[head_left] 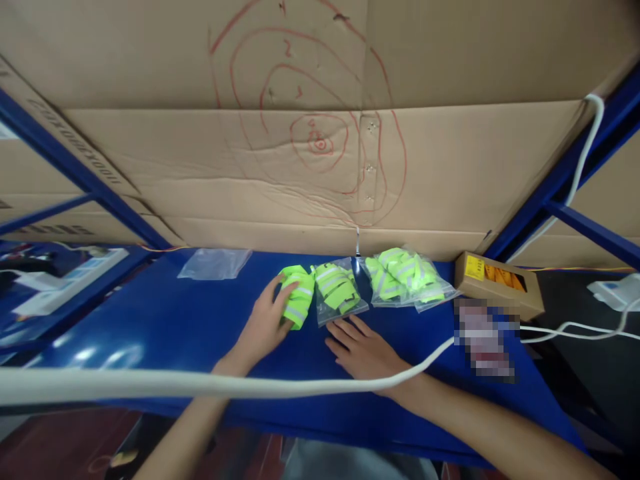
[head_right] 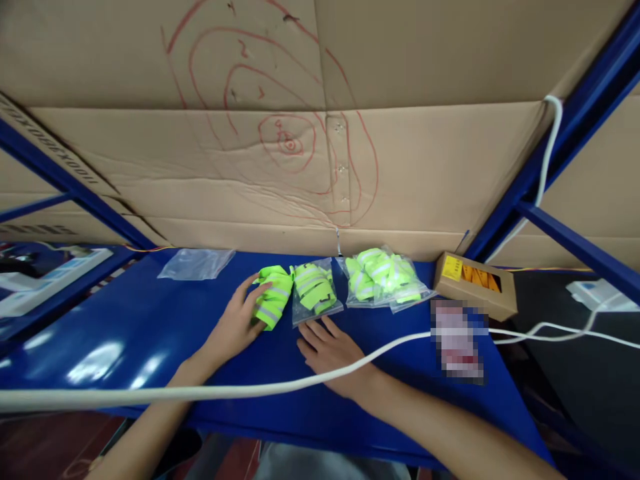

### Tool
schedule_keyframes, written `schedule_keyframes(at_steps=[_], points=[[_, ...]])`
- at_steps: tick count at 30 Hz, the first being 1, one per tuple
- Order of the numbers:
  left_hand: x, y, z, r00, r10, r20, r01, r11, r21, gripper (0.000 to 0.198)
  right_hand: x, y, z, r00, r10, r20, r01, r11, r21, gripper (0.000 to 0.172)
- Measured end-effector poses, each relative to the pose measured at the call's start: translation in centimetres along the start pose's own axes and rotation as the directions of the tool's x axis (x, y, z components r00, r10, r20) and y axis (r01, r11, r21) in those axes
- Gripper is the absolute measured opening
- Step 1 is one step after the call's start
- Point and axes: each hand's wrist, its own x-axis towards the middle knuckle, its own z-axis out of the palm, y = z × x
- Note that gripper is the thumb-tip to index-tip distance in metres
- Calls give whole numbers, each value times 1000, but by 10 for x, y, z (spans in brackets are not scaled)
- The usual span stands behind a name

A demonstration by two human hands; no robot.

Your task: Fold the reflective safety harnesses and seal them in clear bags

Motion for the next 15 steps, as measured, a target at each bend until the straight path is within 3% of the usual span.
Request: schedule_keyframes(at_steps=[4, 7, 12, 13, 15], points=[[19, -13, 7, 985, 13, 172, -3, 998, -57, 83, 34, 13, 9, 990, 142, -8, -142, 983, -117, 45], [30, -24, 7, 975, -37, 217, 49, 997, -53, 81, 43, 19, 13, 965, 263, -16, -263, 957, -122, 52], [44, -63, -33, 947, 4, 322, 38, 992, -124, 87, 22, 13, 8, 962, 270, -22, -271, 961, -48, 50], [47, -74, -43, 956, -77, 284, 111, 988, -104, 79, 16, 11, 5, 964, 266, -3, -266, 964, -26, 49], [53, -96, -58, 945, -319, 77, 319, 948, 11, 68, 6, 7, 2, 963, 267, 45, -267, 964, 11, 47]])
